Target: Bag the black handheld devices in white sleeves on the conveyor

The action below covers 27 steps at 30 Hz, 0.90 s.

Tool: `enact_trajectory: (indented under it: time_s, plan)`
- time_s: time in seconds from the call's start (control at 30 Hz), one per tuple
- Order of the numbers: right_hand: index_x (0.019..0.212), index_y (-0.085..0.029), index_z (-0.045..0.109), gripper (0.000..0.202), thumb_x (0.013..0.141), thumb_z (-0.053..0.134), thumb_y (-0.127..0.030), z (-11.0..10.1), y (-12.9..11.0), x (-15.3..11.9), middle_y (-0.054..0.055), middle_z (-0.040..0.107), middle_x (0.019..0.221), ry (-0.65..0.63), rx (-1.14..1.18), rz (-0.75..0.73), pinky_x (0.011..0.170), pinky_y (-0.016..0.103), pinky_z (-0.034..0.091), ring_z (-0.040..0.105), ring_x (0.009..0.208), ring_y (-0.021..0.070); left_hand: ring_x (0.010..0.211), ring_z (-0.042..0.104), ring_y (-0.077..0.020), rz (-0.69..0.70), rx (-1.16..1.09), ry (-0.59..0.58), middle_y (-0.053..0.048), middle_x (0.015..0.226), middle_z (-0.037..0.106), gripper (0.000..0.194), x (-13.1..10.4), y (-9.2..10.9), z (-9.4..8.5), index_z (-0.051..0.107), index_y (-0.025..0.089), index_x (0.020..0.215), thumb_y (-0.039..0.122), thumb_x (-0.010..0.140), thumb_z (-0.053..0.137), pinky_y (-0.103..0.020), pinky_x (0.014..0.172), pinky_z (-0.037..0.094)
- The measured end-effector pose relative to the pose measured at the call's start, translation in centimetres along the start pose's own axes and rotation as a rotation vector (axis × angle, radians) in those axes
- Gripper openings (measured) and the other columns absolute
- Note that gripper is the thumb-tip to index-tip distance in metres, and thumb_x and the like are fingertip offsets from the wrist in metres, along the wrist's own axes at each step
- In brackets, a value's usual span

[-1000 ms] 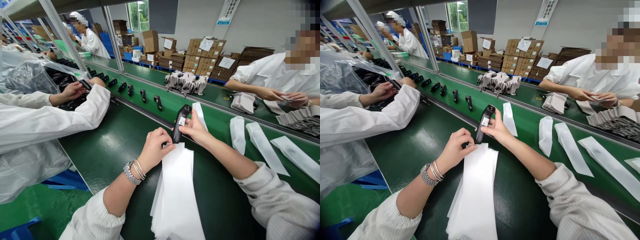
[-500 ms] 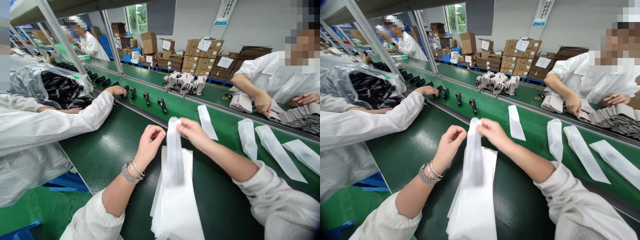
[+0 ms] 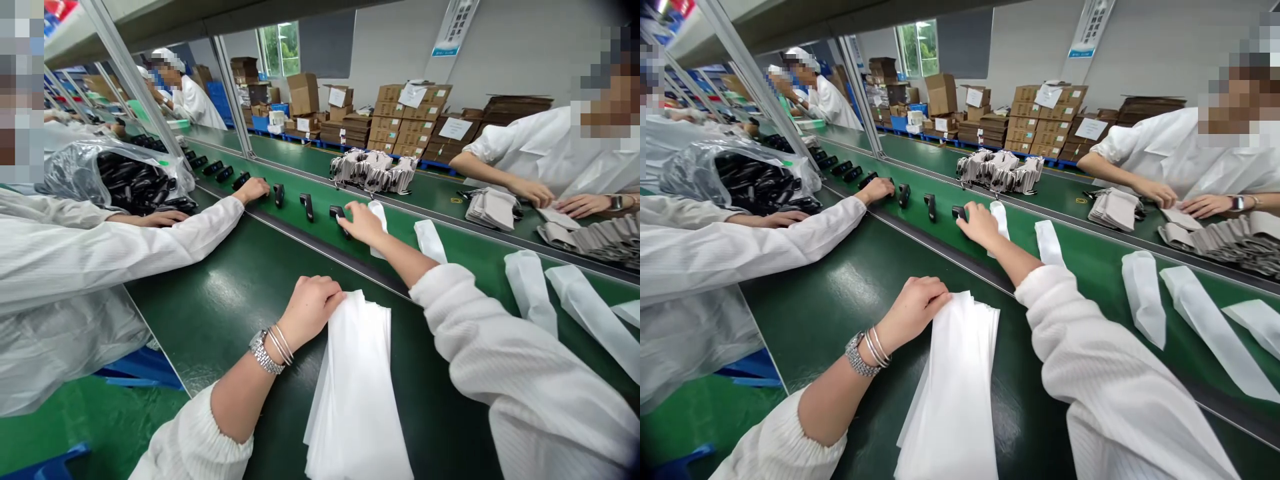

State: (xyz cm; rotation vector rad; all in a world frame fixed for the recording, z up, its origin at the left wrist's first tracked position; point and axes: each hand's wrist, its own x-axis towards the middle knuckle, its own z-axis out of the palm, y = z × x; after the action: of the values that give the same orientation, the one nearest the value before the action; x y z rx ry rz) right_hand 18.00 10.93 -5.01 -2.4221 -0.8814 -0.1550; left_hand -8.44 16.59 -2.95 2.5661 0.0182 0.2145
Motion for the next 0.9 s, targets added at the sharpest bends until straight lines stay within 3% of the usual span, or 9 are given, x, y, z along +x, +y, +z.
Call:
enact_trajectory:
  time_s: [0.1, 0.2, 0.33, 0.47, 0.63, 0.7, 0.77, 0.83, 0.9]
  plan:
    - [0.128, -0.018, 0.047, 0.05, 0.081, 0.058, -0.028, 2.4, -0.4, -0.5, 0.017, 0.054, 0.125, -0.061, 0.126, 0.114, 0.096, 0.05, 0.039, 0.052, 0.113, 0.0339, 0.076, 0.055, -0.0122, 0.029, 0.016, -0.002, 0.002, 0.075, 0.06, 0.027, 0.0, 0.1, 0.0, 0.057, 0.018, 0.076, 0.026, 0.095, 0.04, -0.031, 0.081, 0.034]
    - [0.13, -0.016, 0.042, 0.046, 0.084, 0.046, -0.019, 2.7, 0.2, -1.0, 0.016, 0.057, 0.119, -0.067, 0.237, 0.184, 0.091, 0.047, 0.044, 0.057, 0.107, 0.0298, 0.073, 0.055, -0.0111, 0.045, -0.028, 0.022, 0.004, 0.074, 0.06, 0.015, -0.1, 0.2, -0.1, 0.056, 0.02, 0.092, 0.02, 0.093, 0.041, -0.031, 0.087, 0.035]
    - [0.137, -0.021, 0.027, 0.052, 0.087, 0.04, -0.021, 0.4, 0.1, -4.2, 0.006, 0.062, 0.103, -0.116, 0.555, 0.187, 0.079, 0.036, 0.052, 0.065, 0.09, 0.0192, 0.079, 0.054, -0.012, 0.067, 0.009, 0.09, 0.002, 0.081, 0.059, 0.013, -0.2, 0.3, -0.2, 0.056, 0.019, 0.083, 0.023, 0.092, 0.047, -0.031, 0.085, 0.034]
    - [0.14, -0.037, 0.017, 0.084, 0.075, 0.068, -0.029, -3.4, -1.4, -10.0, -0.001, 0.061, 0.098, -0.201, 1.207, 0.041, 0.078, 0.039, 0.054, 0.067, 0.085, 0.019, 0.089, 0.054, -0.014, 0.063, -0.001, 0.194, 0.001, 0.091, 0.057, 0.011, -0.2, 0.2, -0.2, 0.061, 0.02, 0.079, 0.028, 0.085, 0.062, -0.033, 0.086, 0.033]
    - [0.141, -0.043, 0.012, 0.1, 0.068, 0.08, -0.034, -5.2, -2.7, -14.6, -0.002, 0.06, 0.095, -0.312, 1.314, -0.017, 0.072, 0.039, 0.056, 0.067, 0.079, 0.0193, 0.091, 0.054, -0.0142, 0.118, -0.118, 0.243, 0.001, 0.09, 0.054, 0.008, -0.4, 0.9, -0.4, 0.063, 0.02, 0.076, 0.024, 0.082, 0.066, -0.034, 0.089, 0.034]
    - [0.14, -0.04, 0.018, 0.095, 0.069, 0.08, -0.036, -4.8, -2.8, -15.2, 0.0, 0.061, 0.098, -0.312, 1.293, -0.036, 0.075, 0.037, 0.055, 0.066, 0.085, 0.0187, 0.092, 0.053, -0.0143, 0.151, -0.168, 0.263, 0.0, 0.09, 0.053, 0.006, -0.6, 1.4, -0.5, 0.063, 0.02, 0.077, 0.02, 0.083, 0.064, -0.033, 0.089, 0.035]
    - [0.136, -0.036, 0.034, 0.071, 0.077, 0.073, -0.043, -4.4, -3.1, -15.7, 0.003, 0.06, 0.108, -0.331, 1.238, -0.058, 0.081, 0.035, 0.054, 0.063, 0.095, 0.0188, 0.092, 0.053, -0.0145, 0.169, -0.222, 0.313, -0.001, 0.091, 0.052, 0.005, -0.7, 1.7, -0.6, 0.062, 0.019, 0.079, 0.019, 0.084, 0.061, -0.032, 0.087, 0.038]
    - [0.122, -0.029, 0.054, 0.042, 0.086, 0.06, -0.05, -4.2, -3.5, -16.4, 0.005, 0.059, 0.116, -0.397, 1.166, -0.093, 0.089, 0.036, 0.051, 0.06, 0.104, 0.0195, 0.091, 0.052, -0.0143, 0.153, -0.284, 0.397, -0.002, 0.091, 0.05, 0.007, -0.8, 1.8, -0.6, 0.06, 0.018, 0.079, 0.02, 0.086, 0.059, -0.031, 0.085, 0.04]
    - [0.102, -0.021, 0.065, 0.034, 0.088, 0.057, -0.051, -4.2, -4.3, -17.2, 0.006, 0.063, 0.108, -0.516, 1.118, -0.143, 0.09, 0.036, 0.049, 0.061, 0.102, 0.02, 0.089, 0.051, -0.0136, 0.114, -0.348, 0.481, -0.002, 0.091, 0.049, 0.009, -0.8, 1.7, -0.6, 0.058, 0.018, 0.079, 0.02, 0.087, 0.057, -0.029, 0.083, 0.042]
